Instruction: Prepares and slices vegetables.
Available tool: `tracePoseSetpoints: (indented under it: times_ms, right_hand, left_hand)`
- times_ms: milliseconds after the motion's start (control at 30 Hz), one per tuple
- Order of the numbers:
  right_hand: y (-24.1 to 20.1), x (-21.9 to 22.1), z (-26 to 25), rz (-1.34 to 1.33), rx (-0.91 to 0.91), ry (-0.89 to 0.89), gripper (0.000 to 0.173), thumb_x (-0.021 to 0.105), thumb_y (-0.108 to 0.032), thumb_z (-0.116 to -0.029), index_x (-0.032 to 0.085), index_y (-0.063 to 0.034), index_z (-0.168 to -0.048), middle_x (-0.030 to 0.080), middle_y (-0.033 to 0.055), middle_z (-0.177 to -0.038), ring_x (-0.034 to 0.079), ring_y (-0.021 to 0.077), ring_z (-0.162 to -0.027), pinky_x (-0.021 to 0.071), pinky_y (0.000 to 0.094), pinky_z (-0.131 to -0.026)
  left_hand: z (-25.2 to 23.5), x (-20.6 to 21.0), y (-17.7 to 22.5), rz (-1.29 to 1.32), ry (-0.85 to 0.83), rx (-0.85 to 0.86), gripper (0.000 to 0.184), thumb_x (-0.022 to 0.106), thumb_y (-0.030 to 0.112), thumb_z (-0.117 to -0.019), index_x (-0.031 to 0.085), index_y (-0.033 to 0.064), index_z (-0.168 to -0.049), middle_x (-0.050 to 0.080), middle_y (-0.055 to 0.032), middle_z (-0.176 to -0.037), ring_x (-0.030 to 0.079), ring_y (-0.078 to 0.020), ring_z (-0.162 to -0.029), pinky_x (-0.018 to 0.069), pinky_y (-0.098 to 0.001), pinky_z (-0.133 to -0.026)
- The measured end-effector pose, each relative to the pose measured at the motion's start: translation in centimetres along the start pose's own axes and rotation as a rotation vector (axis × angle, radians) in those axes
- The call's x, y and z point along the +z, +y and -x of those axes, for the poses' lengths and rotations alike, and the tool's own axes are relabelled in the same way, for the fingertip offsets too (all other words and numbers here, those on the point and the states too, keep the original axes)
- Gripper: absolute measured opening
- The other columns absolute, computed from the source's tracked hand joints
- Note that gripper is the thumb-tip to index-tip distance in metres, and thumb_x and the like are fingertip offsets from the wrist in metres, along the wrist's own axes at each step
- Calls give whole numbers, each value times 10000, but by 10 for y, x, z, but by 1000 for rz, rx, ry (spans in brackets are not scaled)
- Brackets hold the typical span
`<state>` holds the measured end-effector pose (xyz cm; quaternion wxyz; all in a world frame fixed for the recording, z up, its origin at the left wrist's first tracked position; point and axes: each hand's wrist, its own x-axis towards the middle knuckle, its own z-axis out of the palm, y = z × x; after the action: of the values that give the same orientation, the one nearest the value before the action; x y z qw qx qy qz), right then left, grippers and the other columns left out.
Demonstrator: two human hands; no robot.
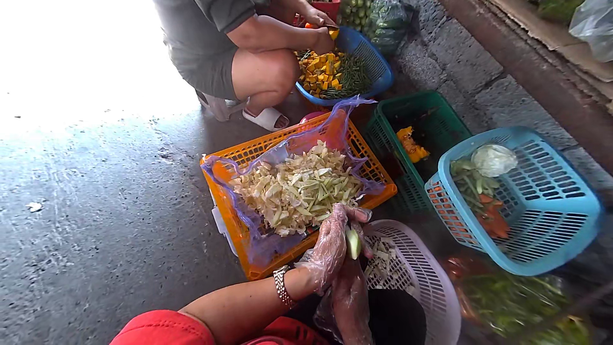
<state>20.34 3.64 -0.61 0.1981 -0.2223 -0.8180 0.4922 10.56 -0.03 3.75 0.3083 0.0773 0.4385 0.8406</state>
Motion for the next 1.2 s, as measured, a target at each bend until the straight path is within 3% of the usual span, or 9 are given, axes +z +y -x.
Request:
tracePoseSetpoints:
  times_ms: [200,333,467,567,667,733,800,1067,1200]
  right_hand:
    - [-4,-3,-8,102,75,-75,373,411,-155,-1061,632,101,-1217,705,182,-1087,680,160,-1042,518,298,-961]
    - [-1,-6,-13,158,72,-82,426,383,-267,-1082,647,63,-1138,683,123,-915,669,135,-848,548,307,-807]
    - [2,-9,-10,100,88,-78,448,362,-302,-1091,640,50,-1090,599,48,-796,571,48,-697,507,223,-696]
    - [3,-14,-14,86,145,-120,445,352,-264,-1095,657,51,-1167,681,117,-973,645,97,-890,529,273,-864]
    - [-1,-19,-21,143,189,-167,414,368,-208,-1090,631,76,-1235,687,196,-1125,658,202,-1061,498,361,-983]
    - [-2,-21,-23,163,203,-202,386,412,-154,-1075,605,91,-1304,677,230,-1217,647,251,-1163,468,395,-1053]
    - [-1,-21,-24,154,201,-218,388,418,-146,-1070,589,91,-1325,669,230,-1232,639,247,-1171,464,393,-1056]
    - [0,-21,-17,38,233,-192,422,346,-237,-1089,635,51,-1198,619,38,-849,556,23,-738,497,208,-738]
    - [5,-19,-13,-184,304,-203,435,305,-286,-1095,626,7,-1110,523,-76,-716,475,-43,-603,453,146,-593]
  left_hand:
    - [-10,-6,-10,64,67,-35,507,71,260,-1108,532,97,-975,563,45,-576,579,-62,-495,533,-210,-521]
    - [-20,-10,-19,147,117,-81,508,79,287,-1115,522,106,-946,552,44,-559,578,-66,-491,531,-211,-524]
    - [-22,-6,-15,126,216,-167,522,109,315,-1126,539,93,-933,546,33,-586,560,-72,-493,515,-213,-509]
    - [-17,-10,-14,88,73,-170,477,102,323,-1121,512,82,-1158,639,15,-789,650,-94,-669,571,-236,-641]
    - [-14,-16,-19,15,-20,-127,478,340,266,-1076,247,26,-1479,633,-47,-1087,672,-103,-847,572,-255,-751]
    - [-14,-20,-24,-44,-38,-107,724,582,232,-948,169,24,-1506,590,-37,-1076,643,-82,-851,558,-245,-759]
    - [-16,-25,-27,-93,-42,-89,790,668,220,-879,204,27,-1489,570,-19,-1014,627,-82,-834,554,-251,-749]
    - [-15,-24,-24,-143,-55,-73,723,706,224,-866,336,19,-1452,566,-27,-1030,619,-62,-814,549,-220,-712]
    - [-16,-28,-24,-90,-131,-63,415,675,188,-902,472,92,-1250,578,26,-1042,603,-38,-800,538,-210,-697]
